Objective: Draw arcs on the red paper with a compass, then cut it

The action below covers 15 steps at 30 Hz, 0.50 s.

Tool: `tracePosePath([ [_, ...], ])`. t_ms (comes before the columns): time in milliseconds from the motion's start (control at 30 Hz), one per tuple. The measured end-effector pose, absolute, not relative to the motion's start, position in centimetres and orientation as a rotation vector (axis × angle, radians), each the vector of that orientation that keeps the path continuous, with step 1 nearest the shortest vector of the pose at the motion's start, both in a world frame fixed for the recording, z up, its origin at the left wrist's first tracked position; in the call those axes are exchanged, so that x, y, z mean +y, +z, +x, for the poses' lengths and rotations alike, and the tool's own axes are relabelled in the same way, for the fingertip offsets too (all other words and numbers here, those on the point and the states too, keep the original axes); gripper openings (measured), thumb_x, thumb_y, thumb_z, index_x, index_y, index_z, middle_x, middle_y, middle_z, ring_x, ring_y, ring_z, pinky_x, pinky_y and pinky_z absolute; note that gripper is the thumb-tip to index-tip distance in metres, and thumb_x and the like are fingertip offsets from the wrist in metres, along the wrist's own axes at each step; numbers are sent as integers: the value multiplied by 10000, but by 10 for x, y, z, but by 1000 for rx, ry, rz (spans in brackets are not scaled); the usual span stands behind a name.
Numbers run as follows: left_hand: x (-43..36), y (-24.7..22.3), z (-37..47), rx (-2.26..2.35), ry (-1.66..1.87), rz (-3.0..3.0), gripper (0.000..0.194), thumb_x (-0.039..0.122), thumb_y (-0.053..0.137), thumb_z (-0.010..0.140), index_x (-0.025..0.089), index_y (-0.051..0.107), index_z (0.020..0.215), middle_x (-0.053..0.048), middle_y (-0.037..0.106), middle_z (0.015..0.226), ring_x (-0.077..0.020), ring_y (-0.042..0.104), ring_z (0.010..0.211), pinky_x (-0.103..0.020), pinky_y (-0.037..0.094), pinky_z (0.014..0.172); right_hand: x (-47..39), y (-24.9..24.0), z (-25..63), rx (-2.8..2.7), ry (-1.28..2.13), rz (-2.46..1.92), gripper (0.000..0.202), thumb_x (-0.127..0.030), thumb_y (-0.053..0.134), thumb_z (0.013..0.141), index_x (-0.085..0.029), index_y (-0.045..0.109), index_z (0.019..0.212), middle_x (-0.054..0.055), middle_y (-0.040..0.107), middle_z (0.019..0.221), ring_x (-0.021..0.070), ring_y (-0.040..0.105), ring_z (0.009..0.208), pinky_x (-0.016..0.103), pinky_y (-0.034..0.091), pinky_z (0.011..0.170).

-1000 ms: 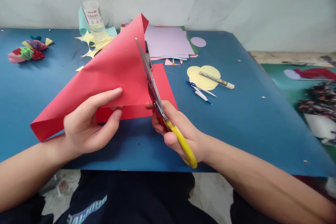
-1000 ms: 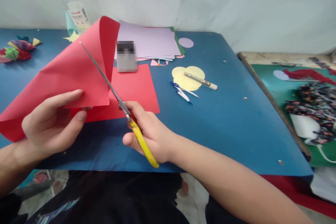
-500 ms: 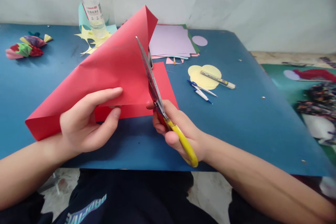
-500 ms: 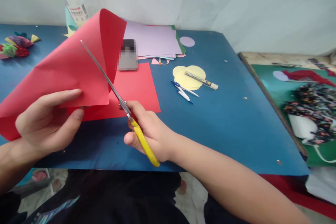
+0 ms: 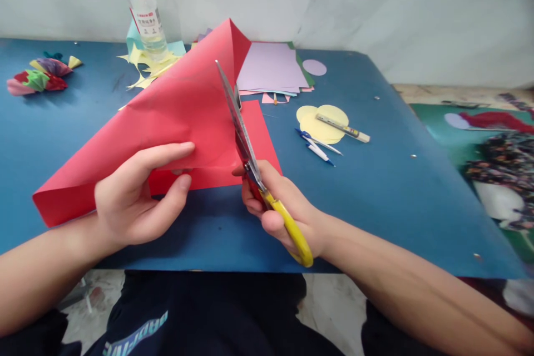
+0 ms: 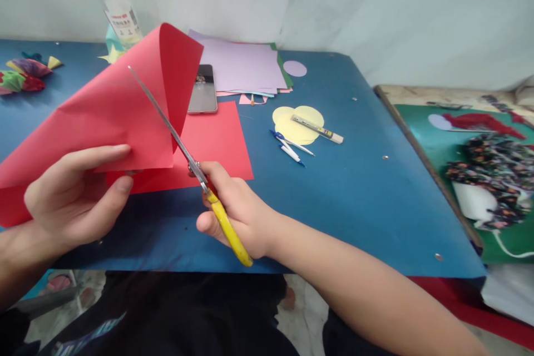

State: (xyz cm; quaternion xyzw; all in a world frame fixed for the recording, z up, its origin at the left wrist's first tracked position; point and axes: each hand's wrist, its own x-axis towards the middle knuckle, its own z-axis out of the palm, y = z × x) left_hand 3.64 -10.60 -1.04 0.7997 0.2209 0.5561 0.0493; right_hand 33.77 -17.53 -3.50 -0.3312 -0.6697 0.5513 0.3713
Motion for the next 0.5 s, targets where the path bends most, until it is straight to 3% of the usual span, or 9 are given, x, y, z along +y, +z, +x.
tracePosePath([
  [300,-120,-15,35,712,1493,2343,835,174,887,930,353,814,1742,-75,969,1448,-242,968,1070,-293,848,953,-178,-41,334,-1618,1463,-829,906,-1015,737,1079,-286,538,1578,-72,536,856,149,455,659,289,346,556],
  [500,-120,-17,34,635,1449,2248,859,138,884,938,325,789,1771,-115,956,1446,-217,965,968,-271,837,932,-177,-39,335,-1624,1496,-882,919,-1055,734,1049,-323,536,1568,-58,535,861,161,453,676,305,337,540],
])
